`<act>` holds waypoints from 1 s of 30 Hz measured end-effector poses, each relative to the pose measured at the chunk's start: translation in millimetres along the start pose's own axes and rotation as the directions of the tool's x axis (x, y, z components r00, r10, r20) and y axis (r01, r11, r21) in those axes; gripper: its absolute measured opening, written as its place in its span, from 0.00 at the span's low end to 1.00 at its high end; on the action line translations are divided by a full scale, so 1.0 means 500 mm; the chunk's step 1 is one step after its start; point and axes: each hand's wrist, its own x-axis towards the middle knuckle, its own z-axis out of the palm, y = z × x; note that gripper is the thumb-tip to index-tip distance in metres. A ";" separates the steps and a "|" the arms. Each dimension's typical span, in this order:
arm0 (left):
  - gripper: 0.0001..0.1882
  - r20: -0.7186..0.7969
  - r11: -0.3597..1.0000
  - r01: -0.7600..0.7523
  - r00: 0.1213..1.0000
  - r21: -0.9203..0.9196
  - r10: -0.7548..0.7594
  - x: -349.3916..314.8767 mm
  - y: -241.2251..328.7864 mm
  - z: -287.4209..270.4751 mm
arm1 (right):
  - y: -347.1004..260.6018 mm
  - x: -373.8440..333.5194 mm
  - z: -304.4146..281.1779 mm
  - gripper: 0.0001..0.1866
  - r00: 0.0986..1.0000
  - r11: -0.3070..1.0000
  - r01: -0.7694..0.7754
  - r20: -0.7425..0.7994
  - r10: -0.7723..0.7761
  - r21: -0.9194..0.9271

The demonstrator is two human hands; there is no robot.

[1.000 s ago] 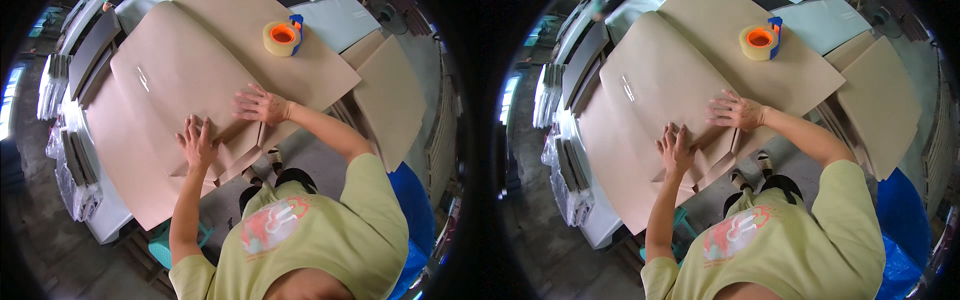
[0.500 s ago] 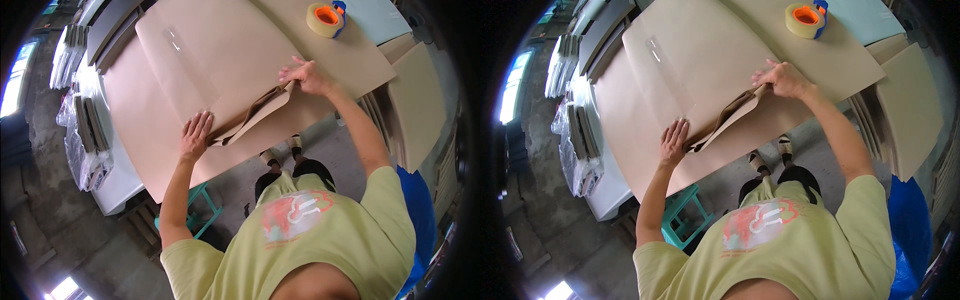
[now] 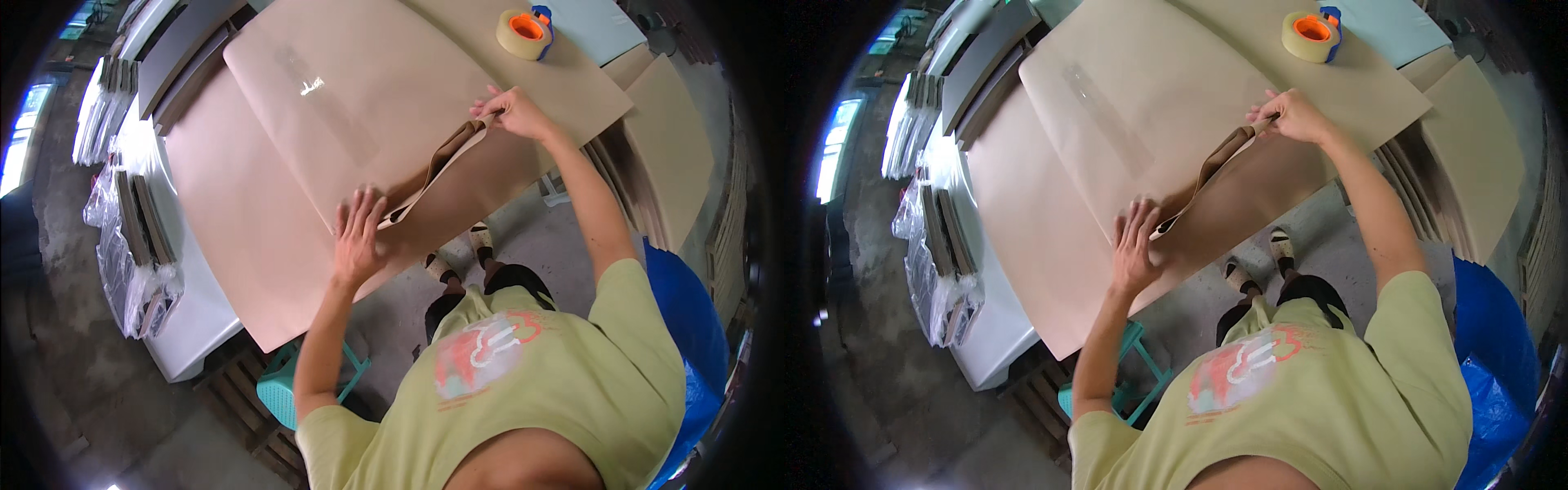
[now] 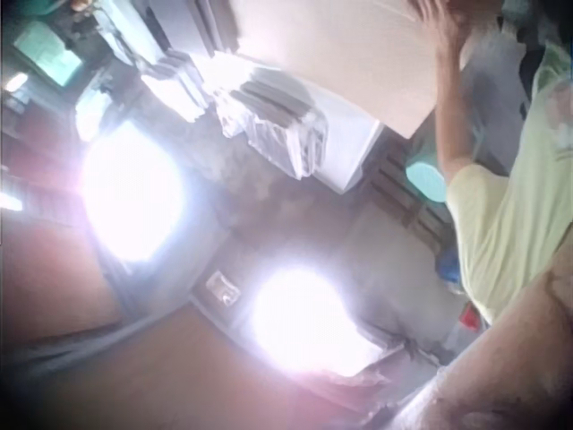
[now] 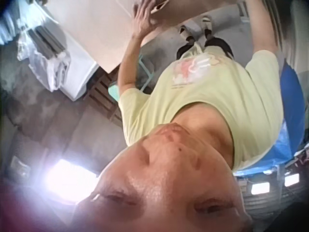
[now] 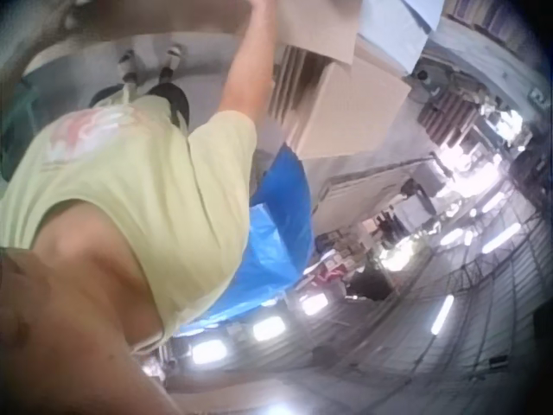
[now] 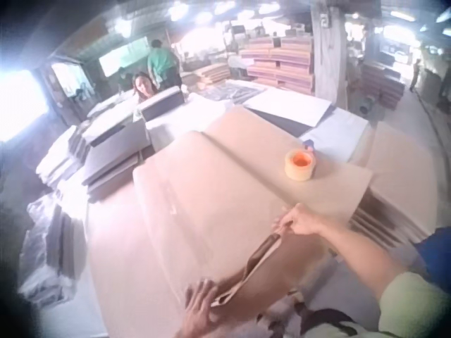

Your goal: The person wraps flat objects in brown paper, secures them with clear tape from a dispenser, and places them into a stack.

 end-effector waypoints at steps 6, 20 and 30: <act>0.03 -0.387 0.968 0.068 0.908 -0.243 -0.161 0.072 -0.053 0.041 | 0.010 -0.013 -0.006 0.11 0.995 0.981 -0.096 -0.024 0.101 0.170; 0.26 -0.238 0.921 0.044 0.960 -0.386 -0.145 0.071 -0.036 -0.052 | 0.026 0.006 0.085 0.04 0.830 0.934 -0.032 -0.512 0.224 0.357; 0.06 -0.270 0.821 0.326 0.832 -0.470 -0.485 0.098 -0.035 0.017 | -0.007 0.006 0.068 0.12 0.845 0.921 -0.233 -0.403 0.351 0.313</act>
